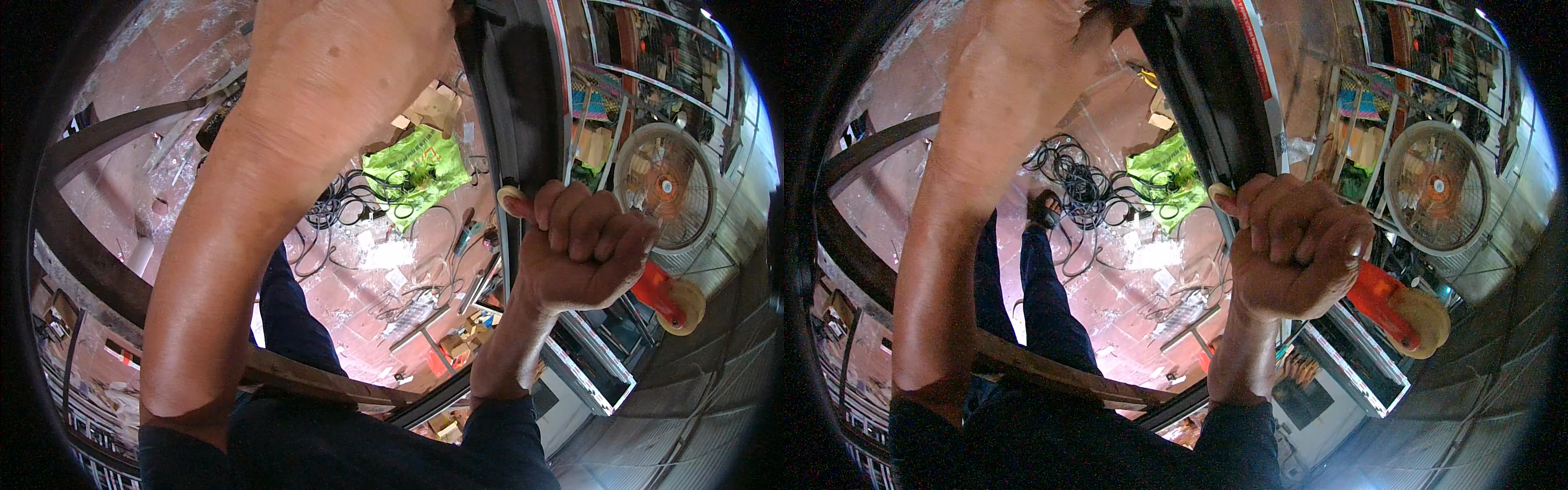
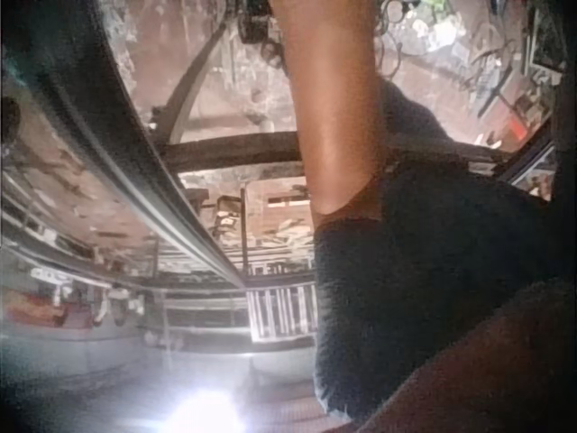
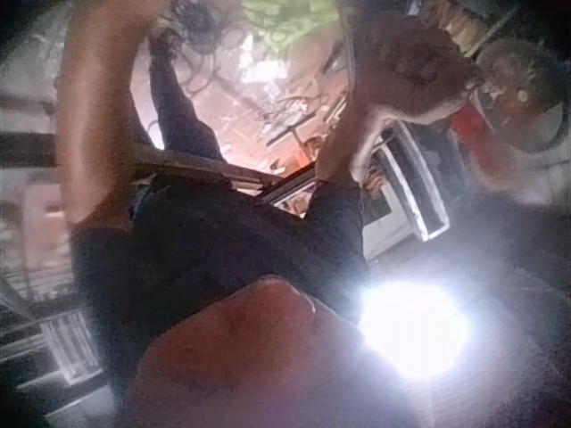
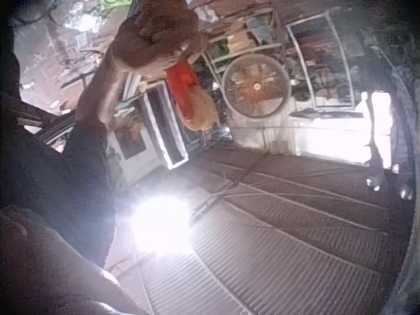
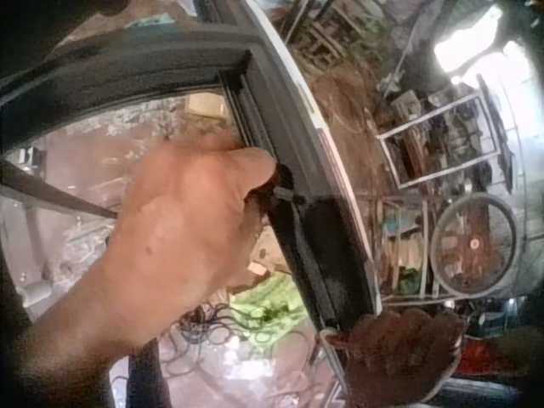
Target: The person installs a rubber seal into a window frame using a mallet and a metal tool. They repeatedly tap the seal into place along the frame edges, adjusting and repositioning the seal as needed.
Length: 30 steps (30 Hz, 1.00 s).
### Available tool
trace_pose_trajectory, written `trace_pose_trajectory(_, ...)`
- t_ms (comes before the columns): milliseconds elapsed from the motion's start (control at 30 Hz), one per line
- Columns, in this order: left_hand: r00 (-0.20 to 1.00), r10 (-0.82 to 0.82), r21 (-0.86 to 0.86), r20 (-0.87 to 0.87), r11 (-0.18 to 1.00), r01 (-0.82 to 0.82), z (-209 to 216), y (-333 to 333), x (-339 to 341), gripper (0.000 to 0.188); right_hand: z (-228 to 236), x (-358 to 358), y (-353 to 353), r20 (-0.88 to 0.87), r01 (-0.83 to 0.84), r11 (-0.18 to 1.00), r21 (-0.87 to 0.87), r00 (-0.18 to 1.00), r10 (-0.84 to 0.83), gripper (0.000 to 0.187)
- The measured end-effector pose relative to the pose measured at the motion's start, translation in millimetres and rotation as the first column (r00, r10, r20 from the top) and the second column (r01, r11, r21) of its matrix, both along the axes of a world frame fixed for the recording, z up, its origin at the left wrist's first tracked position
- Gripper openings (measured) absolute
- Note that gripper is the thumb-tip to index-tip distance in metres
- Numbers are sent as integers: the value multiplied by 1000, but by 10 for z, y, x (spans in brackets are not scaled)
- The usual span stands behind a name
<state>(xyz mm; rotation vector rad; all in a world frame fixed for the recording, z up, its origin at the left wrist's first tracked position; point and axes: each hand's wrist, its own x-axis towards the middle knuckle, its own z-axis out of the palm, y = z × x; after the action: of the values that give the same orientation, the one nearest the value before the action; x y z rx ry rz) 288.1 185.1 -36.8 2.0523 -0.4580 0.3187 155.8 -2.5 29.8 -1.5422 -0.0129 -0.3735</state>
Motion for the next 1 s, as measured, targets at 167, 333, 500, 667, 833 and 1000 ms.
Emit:
trace_pose_trajectory(167,985,46,88,-167,996,-32,354,80,-123,19,-7,-157,-55,2,-27,999,32,1000,27,42)
trace_pose_trajectory(333,939,-35,-2,-342,999,37,450,91,-57,18,19,-348,-114,-10,24,998,53,1000,-23,42)
trace_pose_trajectory(500,992,-50,-54,-116,998,44,290,40,-202,18,20,-536,-187,-31,74,997,-4,997,-74,39)
trace_pose_trajectory(667,991,-122,-120,-62,986,114,295,137,-126,15,49,-702,-257,-21,86,992,-92,996,-88,39)
trace_pose_trajectory(833,901,-328,-500,-283,852,153,267,99,-55,15,38,-720,-262,10,127,985,-119,992,-127,43)
trace_pose_trajectory(1000,892,3,74,-452,997,34,558,50,-149,18,43,-717,-233,10,124,988,-92,992,-124,49)
